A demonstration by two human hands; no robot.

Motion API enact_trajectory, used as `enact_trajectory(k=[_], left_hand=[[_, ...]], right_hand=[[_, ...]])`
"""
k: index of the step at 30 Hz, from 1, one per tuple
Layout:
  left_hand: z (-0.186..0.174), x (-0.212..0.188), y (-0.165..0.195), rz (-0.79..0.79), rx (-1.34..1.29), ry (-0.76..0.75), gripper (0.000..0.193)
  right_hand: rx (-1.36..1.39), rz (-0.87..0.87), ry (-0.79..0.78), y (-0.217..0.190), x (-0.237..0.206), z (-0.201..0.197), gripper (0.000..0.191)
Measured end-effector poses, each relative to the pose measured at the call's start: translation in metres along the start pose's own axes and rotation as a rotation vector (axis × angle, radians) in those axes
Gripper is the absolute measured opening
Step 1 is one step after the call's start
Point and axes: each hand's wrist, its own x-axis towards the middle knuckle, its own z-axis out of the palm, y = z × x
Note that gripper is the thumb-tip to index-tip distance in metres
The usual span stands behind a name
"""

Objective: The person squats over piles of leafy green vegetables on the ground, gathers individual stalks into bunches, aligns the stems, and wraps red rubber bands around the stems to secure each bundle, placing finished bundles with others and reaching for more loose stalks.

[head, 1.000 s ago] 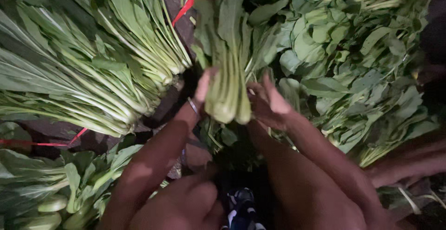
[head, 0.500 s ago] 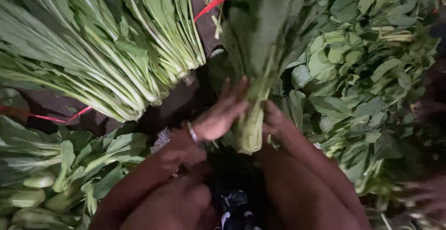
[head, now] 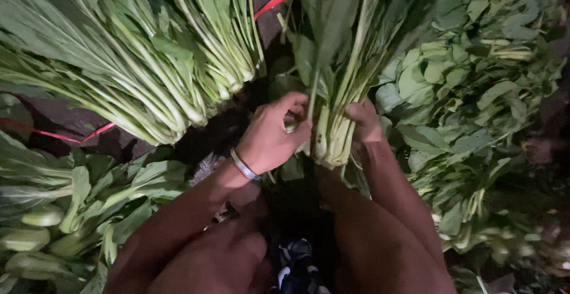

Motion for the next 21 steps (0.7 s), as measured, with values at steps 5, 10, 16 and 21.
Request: enact_trajectory(k=[5, 10, 16, 21], left_hand=[[-0.003, -0.022, -0.021, -0.036, -0.341, -0.34, 0.02], [-0.011, -0.06, -0.096, -0.049, -0.194, -0.897, 0.015], [-0.004, -0.055, -0.124, -0.129, 0.633, -0.804, 0.033], [0.017, -0.015, -0.023, 0.649, 0.577, -0.044, 0.055]], right_hand=[[0.191, -0.099, -0.085, -0.024, -0.011, -0.01, 0.073], [0.386, -0.18, -0.362, -0.063, -0.011, -0.005, 0.082], [0.283, -0.192, -0.374, -0.104, -0.003, 0.018, 0.093], [0.151, -0.147, -0.349, -0.108, 0.013, 0.007, 0.076]])
